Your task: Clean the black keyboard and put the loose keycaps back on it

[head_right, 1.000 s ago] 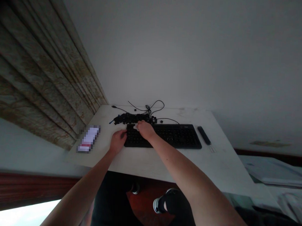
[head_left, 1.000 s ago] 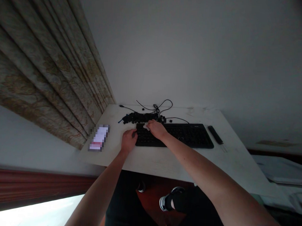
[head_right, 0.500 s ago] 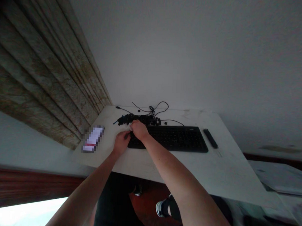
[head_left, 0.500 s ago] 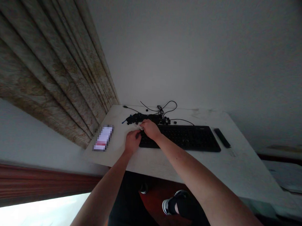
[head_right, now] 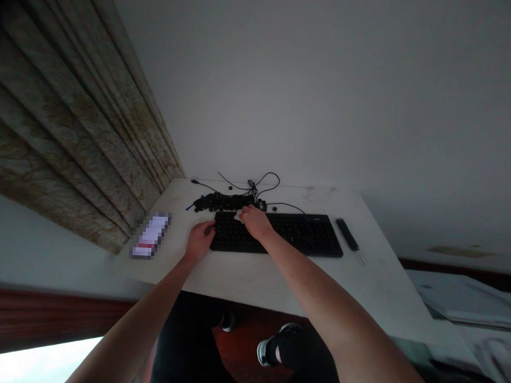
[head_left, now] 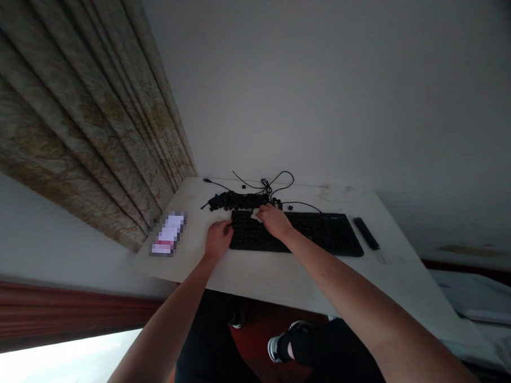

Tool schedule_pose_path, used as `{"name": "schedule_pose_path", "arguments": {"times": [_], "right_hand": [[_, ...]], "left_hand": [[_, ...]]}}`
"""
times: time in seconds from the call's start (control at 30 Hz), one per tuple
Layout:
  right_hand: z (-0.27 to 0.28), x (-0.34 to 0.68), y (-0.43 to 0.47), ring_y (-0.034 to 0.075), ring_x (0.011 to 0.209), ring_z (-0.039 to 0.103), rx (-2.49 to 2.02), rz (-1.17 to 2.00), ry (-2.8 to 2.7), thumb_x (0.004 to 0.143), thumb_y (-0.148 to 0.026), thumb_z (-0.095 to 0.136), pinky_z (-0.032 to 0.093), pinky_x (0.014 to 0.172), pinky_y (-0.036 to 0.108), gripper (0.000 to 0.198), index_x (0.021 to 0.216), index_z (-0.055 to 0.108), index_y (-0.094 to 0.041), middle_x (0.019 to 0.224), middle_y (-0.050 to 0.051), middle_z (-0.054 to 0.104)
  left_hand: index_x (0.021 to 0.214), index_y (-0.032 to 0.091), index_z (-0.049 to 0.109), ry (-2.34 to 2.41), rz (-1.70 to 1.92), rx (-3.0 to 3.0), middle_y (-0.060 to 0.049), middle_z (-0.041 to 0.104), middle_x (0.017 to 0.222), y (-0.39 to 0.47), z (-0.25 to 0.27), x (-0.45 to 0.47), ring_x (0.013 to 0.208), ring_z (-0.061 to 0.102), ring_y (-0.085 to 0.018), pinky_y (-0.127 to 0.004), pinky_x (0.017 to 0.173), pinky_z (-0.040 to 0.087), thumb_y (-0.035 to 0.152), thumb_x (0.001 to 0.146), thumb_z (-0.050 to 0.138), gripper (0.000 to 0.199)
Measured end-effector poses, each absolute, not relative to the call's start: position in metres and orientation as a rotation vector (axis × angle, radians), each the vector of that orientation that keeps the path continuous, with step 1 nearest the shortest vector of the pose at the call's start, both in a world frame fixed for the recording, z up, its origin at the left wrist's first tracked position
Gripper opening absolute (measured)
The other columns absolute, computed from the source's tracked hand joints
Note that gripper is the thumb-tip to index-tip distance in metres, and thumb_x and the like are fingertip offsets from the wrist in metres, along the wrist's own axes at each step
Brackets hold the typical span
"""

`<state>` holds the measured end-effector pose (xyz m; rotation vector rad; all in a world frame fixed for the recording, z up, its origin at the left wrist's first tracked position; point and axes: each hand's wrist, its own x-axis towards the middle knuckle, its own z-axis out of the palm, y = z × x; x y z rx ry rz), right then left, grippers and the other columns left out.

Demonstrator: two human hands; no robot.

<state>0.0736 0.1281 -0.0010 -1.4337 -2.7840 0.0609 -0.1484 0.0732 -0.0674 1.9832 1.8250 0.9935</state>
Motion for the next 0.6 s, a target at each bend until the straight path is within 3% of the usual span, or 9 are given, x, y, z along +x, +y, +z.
{"name": "schedule_pose_path", "arguments": {"times": [0.33,0.43,0.6], "right_hand": [[0.002,0.147,0.128,0.024,0.103,0.06,-1.571,0.103,-2.747,0.089,-0.004,0.053,0.042,0.087,0.03,0.025,0.095,0.075,-0.014,0.104,0.013,0.069],[0.006,0.124,0.134,0.024,0.103,0.062,-1.557,0.147,-2.729,0.091,-0.006,0.05,0.043,0.087,0.03,0.028,0.096,0.076,-0.013,0.104,0.014,0.07],[0.007,0.035,0.142,0.02,0.11,0.06,-1.296,0.252,-2.663,0.092,-0.004,0.044,0.041,0.097,0.029,0.038,0.115,0.073,-0.016,0.116,0.012,0.069]], "left_hand": [[0.112,0.019,0.071,1.831,1.002,1.965,-0.008,0.074,0.11,0.074,-0.068,-0.147,0.106,0.066,-0.022,-0.04,0.103,0.049,0.016,0.09,0.057,0.027],[0.112,0.018,0.072,1.833,1.006,1.964,-0.008,0.074,0.109,0.073,-0.067,-0.146,0.104,0.066,-0.022,-0.04,0.102,0.049,0.015,0.089,0.057,0.027],[0.113,0.019,0.072,1.837,1.002,1.974,-0.008,0.074,0.11,0.073,-0.067,-0.147,0.105,0.067,-0.022,-0.04,0.103,0.049,0.013,0.088,0.057,0.029]]}}
